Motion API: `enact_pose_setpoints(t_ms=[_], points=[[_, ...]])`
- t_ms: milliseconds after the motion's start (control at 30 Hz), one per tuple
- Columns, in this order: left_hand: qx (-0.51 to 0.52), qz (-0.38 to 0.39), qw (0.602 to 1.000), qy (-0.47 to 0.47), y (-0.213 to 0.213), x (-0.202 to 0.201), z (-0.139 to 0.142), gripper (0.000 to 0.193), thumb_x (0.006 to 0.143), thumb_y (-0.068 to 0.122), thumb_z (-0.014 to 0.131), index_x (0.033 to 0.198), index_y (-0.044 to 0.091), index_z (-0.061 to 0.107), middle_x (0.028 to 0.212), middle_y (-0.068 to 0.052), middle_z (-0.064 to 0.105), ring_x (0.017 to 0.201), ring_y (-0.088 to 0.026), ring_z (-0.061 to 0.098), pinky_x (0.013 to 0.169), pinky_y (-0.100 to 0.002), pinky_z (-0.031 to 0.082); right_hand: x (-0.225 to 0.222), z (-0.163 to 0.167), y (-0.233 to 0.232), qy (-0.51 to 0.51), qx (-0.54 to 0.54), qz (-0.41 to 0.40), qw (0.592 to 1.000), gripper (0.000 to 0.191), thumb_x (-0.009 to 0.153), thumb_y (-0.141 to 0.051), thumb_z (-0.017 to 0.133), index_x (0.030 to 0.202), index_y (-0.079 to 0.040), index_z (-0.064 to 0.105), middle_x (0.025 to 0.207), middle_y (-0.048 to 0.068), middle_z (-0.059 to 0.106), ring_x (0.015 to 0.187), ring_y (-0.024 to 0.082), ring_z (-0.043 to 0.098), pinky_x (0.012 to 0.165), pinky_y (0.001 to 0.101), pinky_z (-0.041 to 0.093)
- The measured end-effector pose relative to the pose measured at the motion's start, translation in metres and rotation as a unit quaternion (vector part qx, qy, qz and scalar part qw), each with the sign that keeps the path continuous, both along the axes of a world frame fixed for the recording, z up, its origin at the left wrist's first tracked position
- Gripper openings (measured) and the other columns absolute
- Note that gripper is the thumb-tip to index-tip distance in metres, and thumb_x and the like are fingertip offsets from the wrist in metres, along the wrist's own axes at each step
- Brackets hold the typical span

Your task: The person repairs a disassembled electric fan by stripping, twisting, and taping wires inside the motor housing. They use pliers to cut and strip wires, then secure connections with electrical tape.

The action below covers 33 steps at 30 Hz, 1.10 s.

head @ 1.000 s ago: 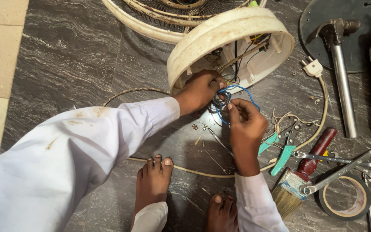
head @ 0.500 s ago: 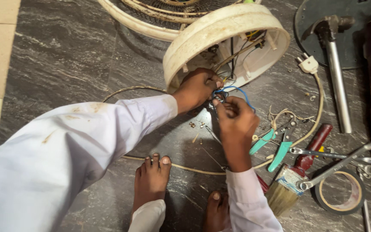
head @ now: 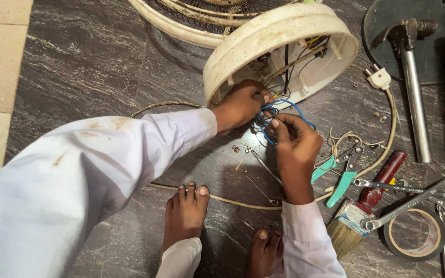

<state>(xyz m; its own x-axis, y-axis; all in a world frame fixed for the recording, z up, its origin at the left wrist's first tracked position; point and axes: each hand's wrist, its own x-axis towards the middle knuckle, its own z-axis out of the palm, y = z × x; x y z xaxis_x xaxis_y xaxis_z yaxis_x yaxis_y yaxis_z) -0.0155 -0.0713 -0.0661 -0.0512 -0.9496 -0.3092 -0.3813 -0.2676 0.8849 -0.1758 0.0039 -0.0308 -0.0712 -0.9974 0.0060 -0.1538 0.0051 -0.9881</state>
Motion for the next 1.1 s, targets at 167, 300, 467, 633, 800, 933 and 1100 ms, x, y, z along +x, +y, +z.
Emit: enact_pose_setpoints(t_ms=[167,300,467,633,800,933,1100], points=[[0.089,0.021,0.994,0.064,-0.004,0.001,0.007,0.024,0.098,0.021,0.061,0.114,0.004,0.065,0.109,-0.010,0.073,0.101,-0.017,0.068,0.089,-0.031,0.053,0.002,0.007,0.005,0.170,-0.156,-0.025,0.973,0.012,0.094,0.001,0.074,0.106,0.003,0.073,0.097,0.017,0.076,0.084,0.025,0.075,0.080,0.0348,0.059],[0.111,0.001,0.992,0.063,-0.004,0.002,0.012,0.024,0.100,0.025,0.059,0.112,0.006,0.067,0.107,-0.008,0.073,0.100,-0.015,0.066,0.090,-0.030,0.051,0.005,0.007,0.010,0.231,-0.249,-0.035,0.940,0.016,0.095,0.005,0.073,0.111,0.004,0.069,0.105,0.018,0.071,0.093,0.031,0.072,0.084,0.0397,0.057],[0.080,0.000,0.994,0.074,0.000,0.003,0.012,0.022,0.099,0.022,0.060,0.107,0.002,0.068,0.103,-0.011,0.073,0.098,-0.017,0.066,0.088,-0.031,0.052,0.008,0.011,0.010,0.301,-0.320,-0.020,0.898,0.023,0.095,0.004,0.074,0.118,0.006,0.069,0.110,0.018,0.068,0.097,0.033,0.071,0.086,0.0406,0.058],[0.053,0.006,0.995,0.079,0.000,0.003,0.012,0.020,0.098,0.019,0.061,0.106,0.002,0.068,0.104,-0.010,0.074,0.099,-0.017,0.068,0.089,-0.031,0.053,0.004,0.018,0.005,0.313,-0.325,0.020,0.892,0.020,0.093,0.003,0.074,0.113,0.005,0.069,0.105,0.019,0.068,0.092,0.034,0.071,0.081,0.0409,0.058],[-0.048,-0.062,0.996,-0.051,0.001,0.001,0.023,0.019,0.096,0.017,0.061,0.096,0.003,0.074,0.097,-0.013,0.078,0.091,-0.020,0.073,0.085,-0.034,0.055,0.003,0.015,0.000,0.250,-0.226,0.050,0.940,0.012,0.095,0.002,0.070,0.105,0.007,0.068,0.097,0.023,0.068,0.080,0.037,0.069,0.071,0.0444,0.055],[-0.107,-0.053,0.972,-0.201,0.014,-0.008,0.029,0.016,0.096,0.015,0.062,0.098,0.004,0.074,0.095,-0.018,0.074,0.090,-0.030,0.069,0.081,-0.042,0.051,0.000,0.004,0.000,0.214,-0.196,0.040,0.956,0.011,0.096,0.000,0.066,0.104,0.007,0.068,0.096,0.024,0.070,0.080,0.036,0.069,0.071,0.0439,0.054],[-0.083,0.030,0.996,0.019,-0.012,-0.006,0.035,0.024,0.087,0.002,0.050,0.107,0.004,0.063,0.085,-0.005,0.071,0.075,-0.019,0.070,0.068,-0.034,0.054,-0.012,-0.005,0.021,0.179,-0.062,0.064,0.980,0.011,0.096,-0.005,0.062,0.094,0.004,0.068,0.076,0.017,0.069,0.061,0.022,0.065,0.060,0.0359,0.049]])
